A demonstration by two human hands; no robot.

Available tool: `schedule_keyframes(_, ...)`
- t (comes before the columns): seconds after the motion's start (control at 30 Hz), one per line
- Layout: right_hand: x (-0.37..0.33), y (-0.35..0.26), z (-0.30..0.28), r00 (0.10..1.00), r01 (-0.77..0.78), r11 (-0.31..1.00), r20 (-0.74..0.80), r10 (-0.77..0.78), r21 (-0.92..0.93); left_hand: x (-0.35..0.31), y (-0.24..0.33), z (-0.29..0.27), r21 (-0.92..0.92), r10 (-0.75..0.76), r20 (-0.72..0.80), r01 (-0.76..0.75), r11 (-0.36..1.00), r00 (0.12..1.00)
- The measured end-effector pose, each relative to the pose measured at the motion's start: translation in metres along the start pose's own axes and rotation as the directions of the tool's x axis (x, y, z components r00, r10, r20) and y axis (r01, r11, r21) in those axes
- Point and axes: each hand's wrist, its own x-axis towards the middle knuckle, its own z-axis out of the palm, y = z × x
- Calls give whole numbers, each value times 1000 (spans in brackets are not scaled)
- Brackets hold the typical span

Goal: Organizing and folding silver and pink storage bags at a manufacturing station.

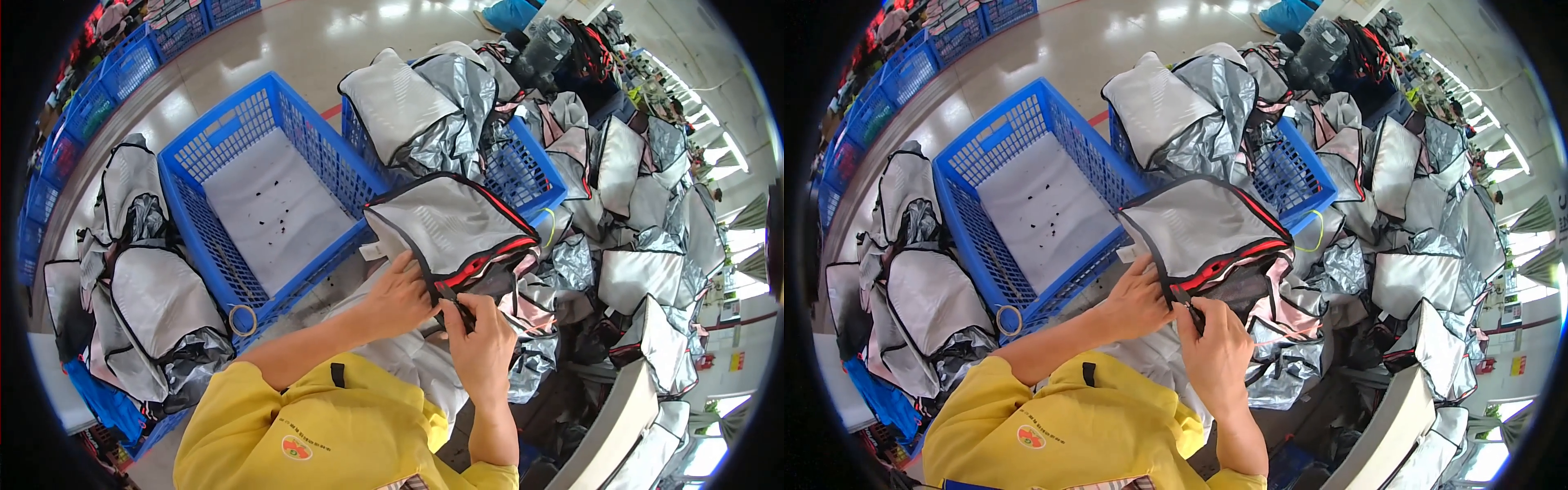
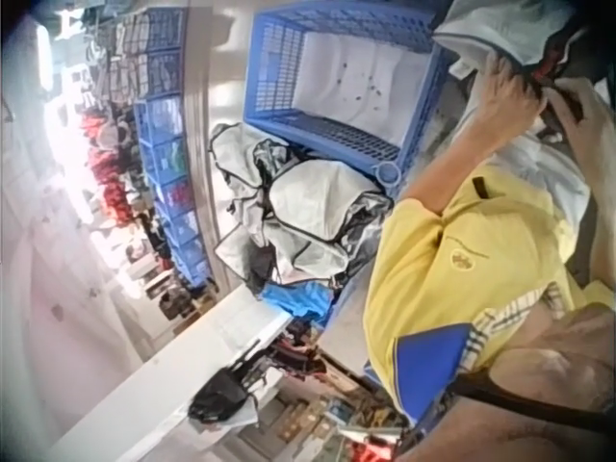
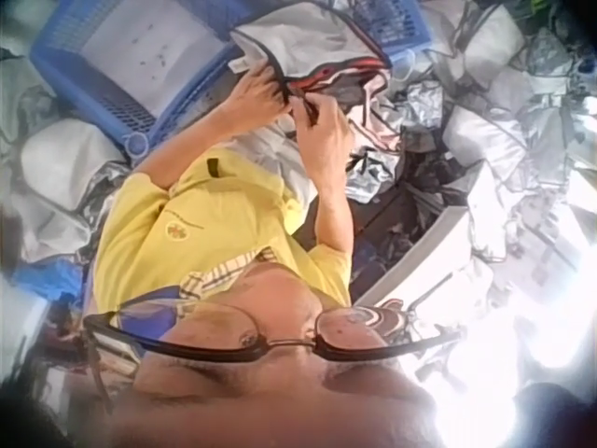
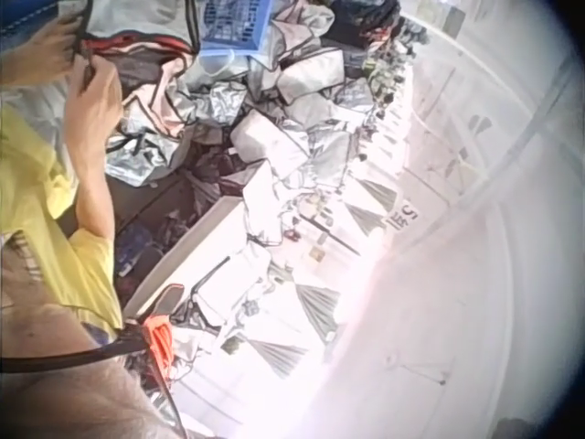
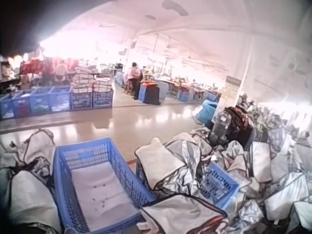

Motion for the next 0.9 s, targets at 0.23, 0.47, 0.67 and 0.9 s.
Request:
schedule_keyframes(0.23,3,4,7,993,111,993,-44,-112,-33,3,-1,3,56,32,-110,-26,998,993)
schedule_keyframes(0.47,3,4,6,999,36,999,-12,-36,6,2,0,2,50,11,-122,-5,999,993)
schedule_keyframes(0.67,8,5,7,997,73,997,4,-73,20,-3,0,7,44,5,-91,-1,999,996)
schedule_keyframes(0.9,13,9,2,998,-28,993,-54,35,118,2,4,4,96,-10,-108,20,995,994)
